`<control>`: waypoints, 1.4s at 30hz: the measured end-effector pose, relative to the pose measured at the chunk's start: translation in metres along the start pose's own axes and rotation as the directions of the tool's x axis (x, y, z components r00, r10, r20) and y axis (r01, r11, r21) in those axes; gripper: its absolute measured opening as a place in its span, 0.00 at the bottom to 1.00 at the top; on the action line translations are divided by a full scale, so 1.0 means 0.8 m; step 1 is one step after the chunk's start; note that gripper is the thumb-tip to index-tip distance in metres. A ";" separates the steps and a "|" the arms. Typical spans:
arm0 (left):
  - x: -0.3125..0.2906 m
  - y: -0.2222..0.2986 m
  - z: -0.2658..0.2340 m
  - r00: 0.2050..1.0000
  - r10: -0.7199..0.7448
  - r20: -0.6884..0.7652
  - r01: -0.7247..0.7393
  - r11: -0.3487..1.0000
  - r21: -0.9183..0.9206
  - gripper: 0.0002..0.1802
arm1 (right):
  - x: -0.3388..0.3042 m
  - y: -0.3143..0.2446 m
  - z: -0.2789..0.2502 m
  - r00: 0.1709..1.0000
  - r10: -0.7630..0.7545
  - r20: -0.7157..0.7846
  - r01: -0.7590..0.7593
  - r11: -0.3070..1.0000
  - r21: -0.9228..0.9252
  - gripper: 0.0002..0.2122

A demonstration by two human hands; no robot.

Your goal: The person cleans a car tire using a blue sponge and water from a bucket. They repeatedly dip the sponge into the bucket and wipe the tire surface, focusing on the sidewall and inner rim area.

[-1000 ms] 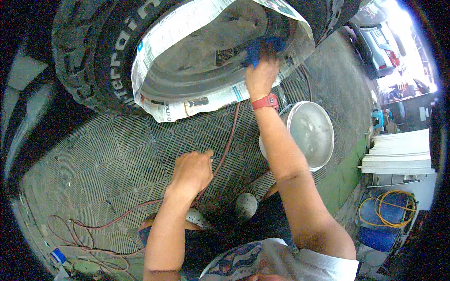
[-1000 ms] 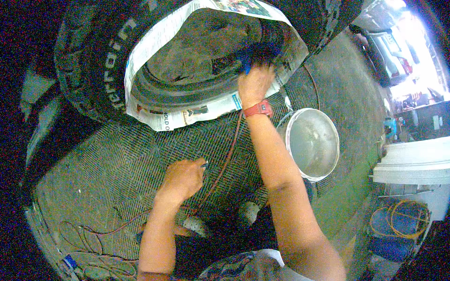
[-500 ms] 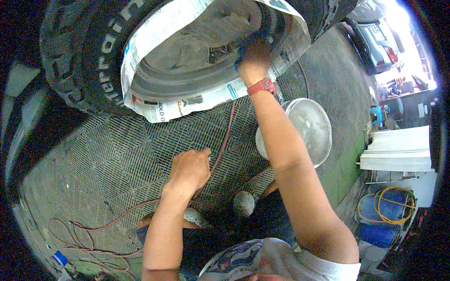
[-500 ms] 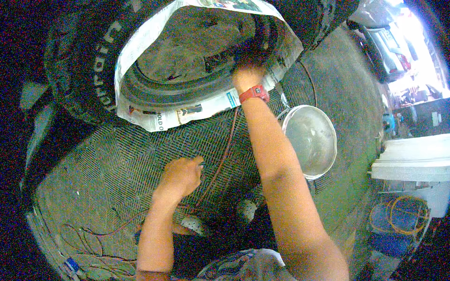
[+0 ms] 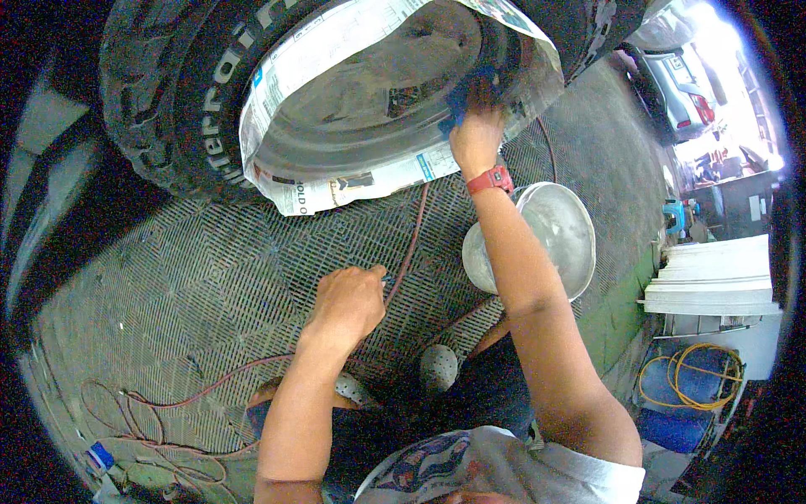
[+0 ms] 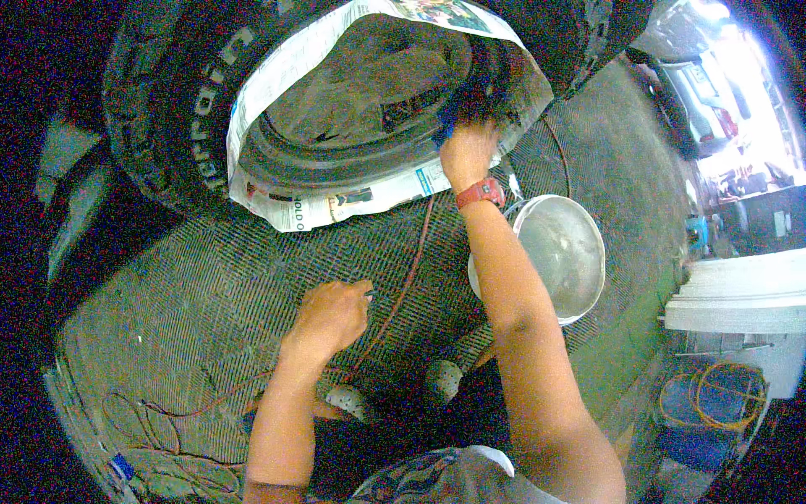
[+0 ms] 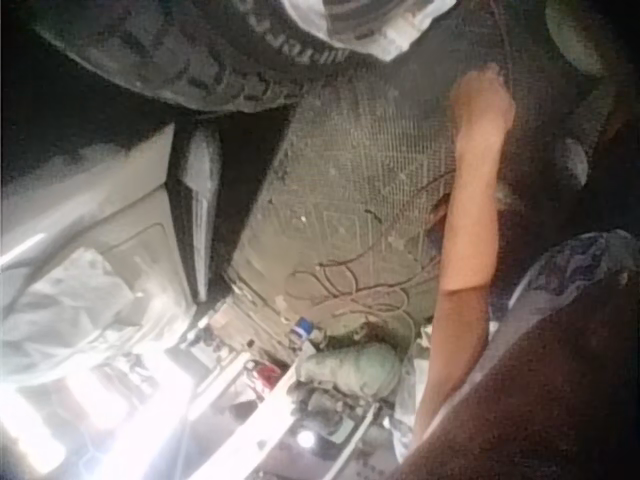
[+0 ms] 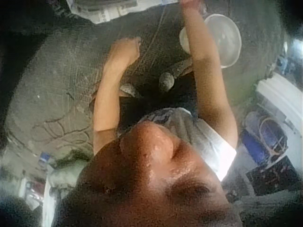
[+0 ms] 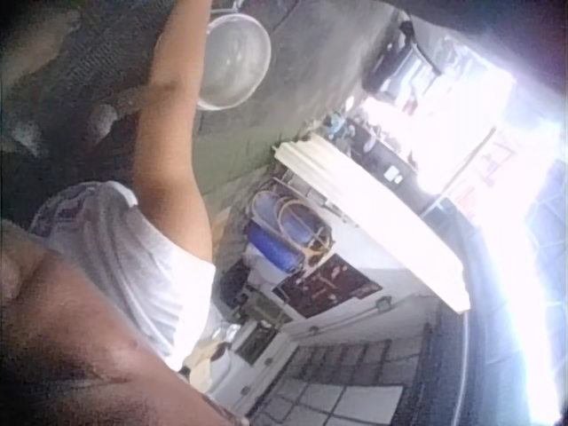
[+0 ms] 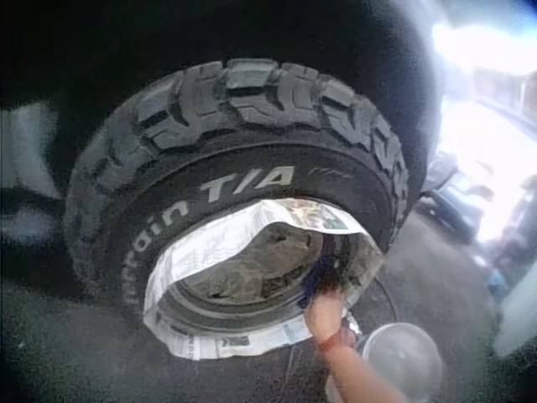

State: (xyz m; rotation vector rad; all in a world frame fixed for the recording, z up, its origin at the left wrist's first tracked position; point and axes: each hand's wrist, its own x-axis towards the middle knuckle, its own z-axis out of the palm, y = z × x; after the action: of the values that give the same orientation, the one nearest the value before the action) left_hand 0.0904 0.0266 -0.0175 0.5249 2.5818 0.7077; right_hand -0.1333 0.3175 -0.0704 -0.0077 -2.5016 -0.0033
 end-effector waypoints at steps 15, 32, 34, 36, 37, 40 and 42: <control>0.008 0.003 0.001 0.999 -0.010 0.037 0.010 1.000 -0.006 0.13 | -0.026 0.045 0.019 0.972 0.225 0.067 -0.235 0.942 0.239 0.24; 0.013 -0.004 0.005 0.997 -0.040 0.065 0.039 0.999 0.009 0.15 | 0.060 -0.011 -0.100 0.791 0.548 0.270 -0.309 -0.022 0.951 0.11; 0.017 -0.001 0.007 0.997 -0.026 0.070 0.025 1.000 0.018 0.15 | 0.066 -0.014 -0.108 0.799 0.561 0.216 -0.264 0.005 0.964 0.10; 0.020 -0.001 0.009 0.996 -0.030 0.085 0.030 1.000 0.008 0.16 | 0.055 -0.016 -0.105 0.853 0.507 0.121 -0.326 0.339 0.882 0.11; 0.024 0.000 0.009 0.996 -0.027 0.089 0.027 1.000 0.002 0.16 | 0.051 -0.017 -0.102 0.881 0.467 0.078 -0.335 0.498 0.800 0.12; 0.021 -0.008 0.016 0.999 -0.021 0.035 0.022 1.000 -0.018 0.16 | 0.046 -0.048 -0.089 0.899 0.432 0.072 -0.323 0.543 0.775 0.17; 0.022 -0.002 0.010 0.998 -0.021 0.055 0.021 1.000 -0.001 0.15 | 0.060 -0.042 -0.071 0.849 0.512 0.131 -0.369 0.397 0.840 0.17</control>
State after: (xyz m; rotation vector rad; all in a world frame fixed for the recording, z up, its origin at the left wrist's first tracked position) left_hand 0.0791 0.0363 -0.0300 0.5091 2.5315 0.6793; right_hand -0.1380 0.2841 0.0043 -0.2669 -2.0014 1.4066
